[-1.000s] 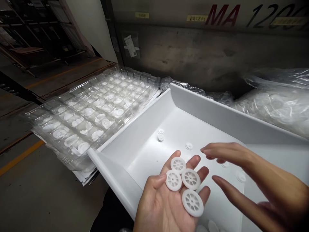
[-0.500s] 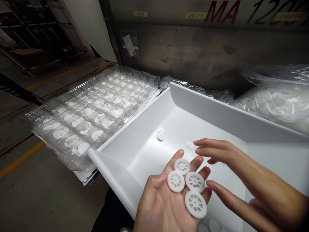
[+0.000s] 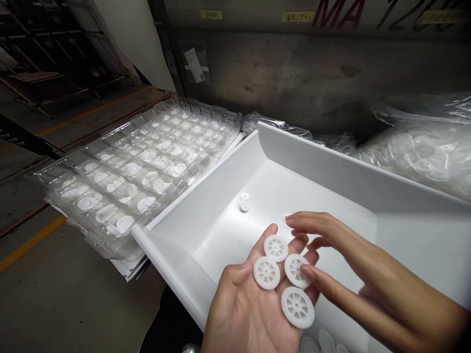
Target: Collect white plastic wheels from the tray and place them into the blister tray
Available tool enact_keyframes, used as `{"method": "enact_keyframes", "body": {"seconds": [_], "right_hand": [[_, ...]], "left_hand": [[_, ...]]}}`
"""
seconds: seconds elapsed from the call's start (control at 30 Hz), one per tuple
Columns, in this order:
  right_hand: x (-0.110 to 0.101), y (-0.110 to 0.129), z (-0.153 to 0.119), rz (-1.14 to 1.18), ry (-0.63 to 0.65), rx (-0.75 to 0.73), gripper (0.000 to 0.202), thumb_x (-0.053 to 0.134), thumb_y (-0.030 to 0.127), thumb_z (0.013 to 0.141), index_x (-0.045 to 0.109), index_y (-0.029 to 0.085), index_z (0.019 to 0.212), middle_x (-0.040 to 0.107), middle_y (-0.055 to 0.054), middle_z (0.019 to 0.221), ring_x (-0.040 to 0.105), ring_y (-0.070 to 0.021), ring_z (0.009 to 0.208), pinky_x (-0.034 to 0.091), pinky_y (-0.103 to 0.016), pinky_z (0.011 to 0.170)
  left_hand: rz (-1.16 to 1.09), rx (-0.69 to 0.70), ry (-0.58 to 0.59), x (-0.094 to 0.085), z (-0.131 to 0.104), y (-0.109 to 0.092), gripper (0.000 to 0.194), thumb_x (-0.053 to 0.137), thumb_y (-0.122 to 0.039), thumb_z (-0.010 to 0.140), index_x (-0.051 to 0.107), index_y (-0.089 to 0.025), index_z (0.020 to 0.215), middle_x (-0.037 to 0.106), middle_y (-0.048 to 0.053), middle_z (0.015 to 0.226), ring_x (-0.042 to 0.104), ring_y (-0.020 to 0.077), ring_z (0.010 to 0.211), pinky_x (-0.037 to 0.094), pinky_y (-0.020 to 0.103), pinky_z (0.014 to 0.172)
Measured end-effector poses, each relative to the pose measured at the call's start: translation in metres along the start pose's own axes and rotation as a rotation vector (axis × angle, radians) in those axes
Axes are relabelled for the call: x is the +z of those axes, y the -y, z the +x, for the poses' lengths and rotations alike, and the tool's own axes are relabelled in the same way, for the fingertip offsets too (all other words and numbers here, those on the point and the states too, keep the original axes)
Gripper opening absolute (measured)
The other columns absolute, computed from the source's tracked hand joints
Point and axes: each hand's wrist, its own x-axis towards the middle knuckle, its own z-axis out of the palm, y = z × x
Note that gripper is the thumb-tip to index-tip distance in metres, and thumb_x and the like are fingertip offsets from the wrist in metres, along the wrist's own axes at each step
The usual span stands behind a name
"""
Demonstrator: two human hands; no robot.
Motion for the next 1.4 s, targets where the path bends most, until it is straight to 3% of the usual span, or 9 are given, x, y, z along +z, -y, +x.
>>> {"method": "enact_keyframes", "body": {"seconds": [0.13,0.23,0.37,0.53,0.7,0.87,1.0,1.17,1.4], "right_hand": [[0.009,-0.001,0.006,-0.013,-0.177,-0.04,0.041,0.054,0.044,0.095,0.053,0.03,0.133,0.061,-0.01,0.122,0.059,-0.034,0.118,0.059,-0.044,0.091],[0.017,-0.002,0.012,-0.049,-0.228,-0.039,0.041,0.054,0.05,0.094,0.057,0.029,0.129,0.063,-0.01,0.115,0.061,-0.0337,0.114,0.059,-0.045,0.089],[0.019,-0.005,0.014,-0.081,-0.229,-0.028,0.042,0.054,0.05,0.093,0.054,0.028,0.129,0.062,-0.01,0.115,0.062,-0.0327,0.11,0.06,-0.044,0.085],[0.014,-0.01,0.009,-0.125,-0.133,-0.006,0.04,0.05,0.043,0.097,0.041,0.03,0.135,0.055,-0.008,0.127,0.063,-0.0245,0.109,0.061,-0.035,0.085],[0.017,-0.011,0.008,-0.181,-0.11,0.047,0.041,0.046,0.049,0.098,0.036,0.034,0.135,0.051,-0.005,0.132,0.063,-0.02,0.106,0.061,-0.035,0.084],[0.02,-0.01,0.006,-0.299,-0.203,0.026,0.044,0.043,0.049,0.1,0.036,0.033,0.14,0.044,-0.004,0.142,0.055,-0.0206,0.121,0.058,-0.035,0.091],[0.014,-0.008,0.003,-0.339,-0.153,-0.21,0.053,0.046,0.047,0.099,0.031,0.027,0.145,0.029,-0.004,0.154,0.038,-0.0192,0.137,0.048,-0.028,0.104],[0.009,-0.006,0.004,-0.385,-0.099,-0.525,0.071,0.05,0.053,0.096,0.024,0.015,0.151,0.022,-0.01,0.158,0.025,-0.0266,0.144,0.026,-0.039,0.12],[0.006,-0.007,0.005,-0.356,-0.107,-0.403,0.082,0.047,0.059,0.095,0.006,0.022,0.156,0.009,-0.002,0.162,0.02,-0.0301,0.146,0.023,-0.041,0.121]], "left_hand": [[-0.009,0.0,0.019,0.0,0.0,0.0,0.058,0.013,-0.035,0.098,0.024,-0.016,0.152,0.057,0.018,0.137,0.054,0.0259,0.128,0.032,0.039,0.113],[0.0,-0.016,0.079,-0.003,0.001,0.0,0.059,0.012,-0.034,0.098,0.016,-0.017,0.154,0.056,0.016,0.139,0.05,0.0243,0.131,0.029,0.038,0.116],[0.026,-0.009,0.147,-0.007,0.003,-0.002,0.062,0.013,-0.033,0.097,0.006,-0.015,0.155,0.053,0.015,0.142,0.048,0.0229,0.133,0.022,0.038,0.119],[0.069,-0.017,0.189,-0.009,0.004,-0.005,0.061,0.014,-0.031,0.096,0.009,-0.015,0.155,0.053,0.014,0.143,0.045,0.0221,0.135,0.02,0.038,0.12],[0.096,-0.02,0.213,-0.011,0.003,-0.006,0.066,0.016,-0.033,0.096,-0.011,-0.014,0.154,0.051,0.012,0.145,0.043,0.0223,0.137,0.019,0.039,0.121],[0.069,-0.021,0.152,-0.015,0.002,-0.008,0.067,0.024,-0.038,0.094,0.002,-0.021,0.155,0.05,0.013,0.145,0.046,0.0254,0.136,0.023,0.041,0.119],[0.026,-0.036,0.06,-0.012,0.002,-0.009,0.065,0.031,-0.044,0.093,0.017,-0.025,0.153,0.049,0.012,0.144,0.051,0.0243,0.131,0.025,0.039,0.117],[-0.051,-0.087,0.0,-0.002,-0.001,-0.008,0.064,0.034,-0.044,0.09,0.024,-0.027,0.151,0.044,0.009,0.145,0.054,0.024,0.125,0.03,0.037,0.114],[0.007,-0.052,0.009,0.003,-0.004,-0.004,0.063,0.035,-0.046,0.092,0.028,-0.024,0.151,0.054,0.015,0.139,0.056,0.0256,0.124,0.034,0.039,0.106]]}}
